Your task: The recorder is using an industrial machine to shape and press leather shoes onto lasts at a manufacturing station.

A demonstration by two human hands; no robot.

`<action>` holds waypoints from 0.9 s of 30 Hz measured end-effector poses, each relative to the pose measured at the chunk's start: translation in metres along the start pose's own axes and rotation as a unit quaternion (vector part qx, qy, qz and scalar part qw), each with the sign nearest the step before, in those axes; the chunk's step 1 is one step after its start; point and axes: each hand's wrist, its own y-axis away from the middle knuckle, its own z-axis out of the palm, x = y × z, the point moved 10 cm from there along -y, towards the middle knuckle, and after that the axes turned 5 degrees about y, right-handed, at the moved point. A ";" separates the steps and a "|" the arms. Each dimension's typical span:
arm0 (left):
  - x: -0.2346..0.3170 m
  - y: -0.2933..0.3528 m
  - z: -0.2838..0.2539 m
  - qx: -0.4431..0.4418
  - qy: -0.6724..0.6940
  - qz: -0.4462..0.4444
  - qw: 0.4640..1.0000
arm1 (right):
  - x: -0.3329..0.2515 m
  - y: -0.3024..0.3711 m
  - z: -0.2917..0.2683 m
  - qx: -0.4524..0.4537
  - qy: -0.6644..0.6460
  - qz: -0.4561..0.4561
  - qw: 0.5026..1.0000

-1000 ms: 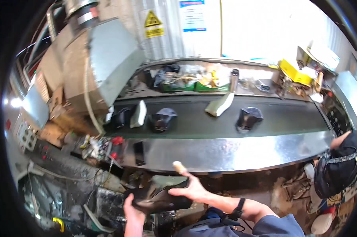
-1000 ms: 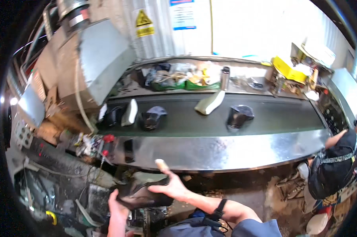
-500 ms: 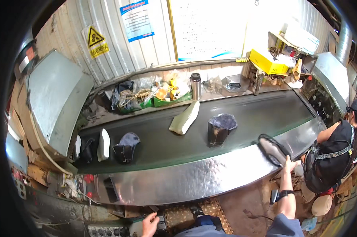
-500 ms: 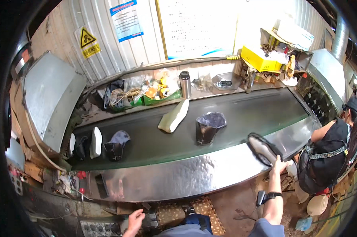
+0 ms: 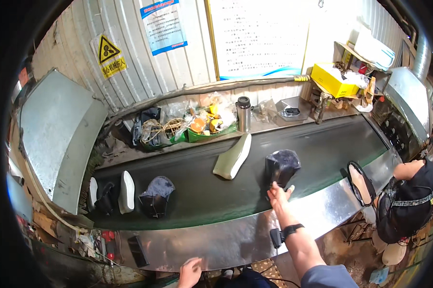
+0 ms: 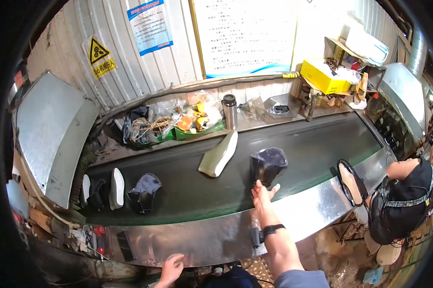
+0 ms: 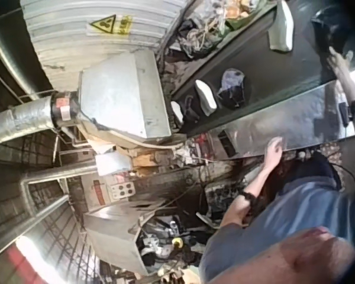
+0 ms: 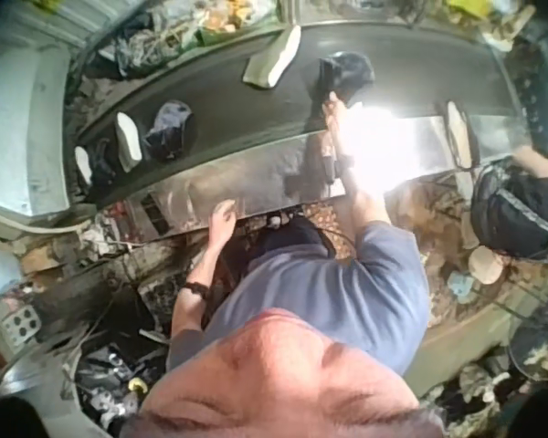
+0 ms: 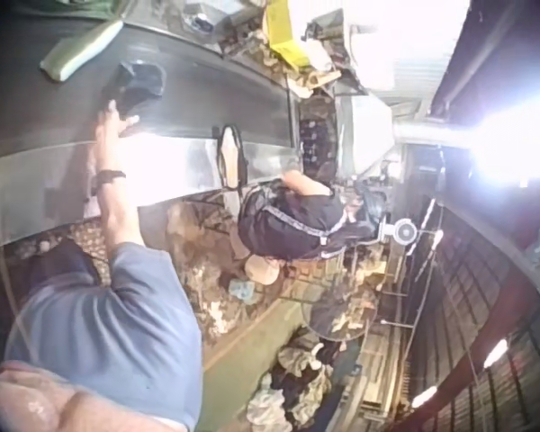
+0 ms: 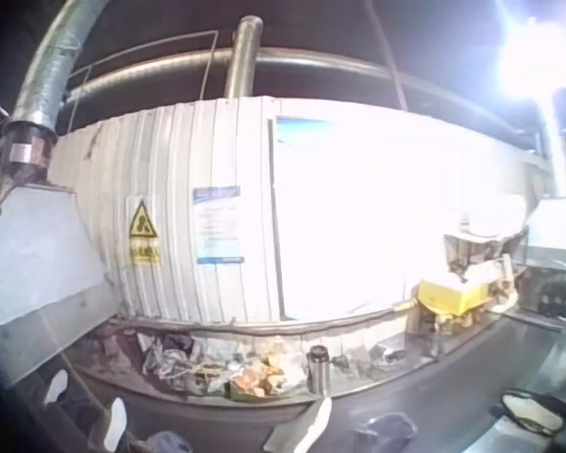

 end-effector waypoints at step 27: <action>0.218 -0.287 0.118 -0.007 -0.397 0.331 0.856 | -0.034 0.297 -0.226 -0.033 -0.018 0.041 0.998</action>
